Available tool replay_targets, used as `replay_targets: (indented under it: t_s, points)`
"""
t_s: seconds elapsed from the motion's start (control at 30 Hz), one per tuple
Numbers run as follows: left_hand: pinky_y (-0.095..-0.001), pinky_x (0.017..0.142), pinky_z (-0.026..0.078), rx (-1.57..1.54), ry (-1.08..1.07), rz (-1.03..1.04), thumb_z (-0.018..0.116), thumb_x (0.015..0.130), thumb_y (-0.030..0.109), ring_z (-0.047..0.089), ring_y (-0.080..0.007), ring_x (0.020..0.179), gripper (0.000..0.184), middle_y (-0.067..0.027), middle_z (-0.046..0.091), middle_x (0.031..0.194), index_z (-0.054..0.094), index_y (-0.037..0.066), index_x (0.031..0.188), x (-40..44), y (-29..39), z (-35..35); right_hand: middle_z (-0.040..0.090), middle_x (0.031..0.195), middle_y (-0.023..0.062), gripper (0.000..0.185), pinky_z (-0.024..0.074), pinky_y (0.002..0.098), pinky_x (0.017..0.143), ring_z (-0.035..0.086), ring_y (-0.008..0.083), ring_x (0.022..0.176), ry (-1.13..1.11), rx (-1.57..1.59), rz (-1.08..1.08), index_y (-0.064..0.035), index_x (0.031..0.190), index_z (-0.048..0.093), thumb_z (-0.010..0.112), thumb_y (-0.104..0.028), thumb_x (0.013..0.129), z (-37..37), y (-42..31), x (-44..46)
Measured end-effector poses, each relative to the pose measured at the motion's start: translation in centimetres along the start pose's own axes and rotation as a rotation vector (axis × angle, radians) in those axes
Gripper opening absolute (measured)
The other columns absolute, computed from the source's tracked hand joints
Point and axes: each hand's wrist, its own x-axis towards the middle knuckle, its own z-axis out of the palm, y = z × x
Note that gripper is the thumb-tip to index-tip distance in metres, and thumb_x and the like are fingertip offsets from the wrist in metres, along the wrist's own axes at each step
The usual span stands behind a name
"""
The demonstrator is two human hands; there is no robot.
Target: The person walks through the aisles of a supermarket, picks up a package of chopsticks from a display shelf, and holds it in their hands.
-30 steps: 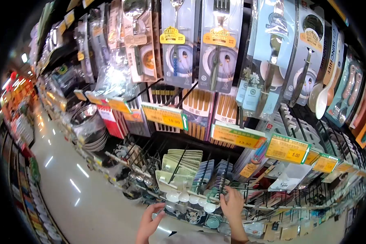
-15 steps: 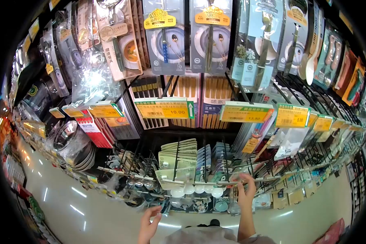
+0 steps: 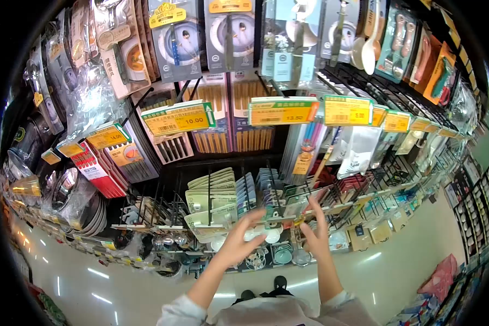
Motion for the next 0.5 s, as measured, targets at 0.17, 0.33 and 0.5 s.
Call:
replay_targets:
  t_s: [0.17, 0.33, 0.5]
  points:
    - [-0.0424, 0.111, 0.02, -0.193, 0.063, 0.074, 0.064, 0.085, 0.027, 0.019, -0.0275, 0.14, 0.079, -0.0166, 0.021, 0.151, 0.018, 0.007, 0.146, 11.2, -2.3, 3.7, 0.021, 0.151, 0.017, 0.069, 0.0128, 0.0375, 0.113, 0.019, 0.0277, 0.14, 0.088, 0.286, 0.032, -0.0003, 0.145, 0.02, 0.056, -0.019, 0.09, 2.3, 2.4, 4.7]
    - [-0.0371, 0.111, 0.019, -0.074, 0.13, 0.1, 0.058, 0.089, 0.02, 0.019, -0.0271, 0.139, 0.075, -0.0188, 0.021, 0.149, 0.013, 0.001, 0.146, 13.5, -4.4, 6.7, 0.037, 0.14, 0.0142, 0.062, 0.0278, 0.0351, 0.106, 0.035, 0.0248, 0.129, 0.089, 0.512, 0.274, -0.005, 0.143, 0.027, 0.057, -0.02, 0.091, 1.6, 3.5, 5.4]
    - [-0.0349, 0.089, 0.043, 0.137, 0.244, 0.122, 0.06, 0.088, 0.016, 0.056, -0.0241, 0.103, 0.04, -0.0153, 0.058, 0.111, 0.046, -0.001, 0.121, 10.6, -2.4, 7.6, 0.057, 0.105, 0.0034, 0.03, 0.0395, 0.0269, 0.09, 0.052, 0.012, 0.1, -0.022, 0.395, 0.232, -0.0029, 0.121, 0.049, 0.052, -0.01, 0.093, 0.9, 4.1, 4.4]
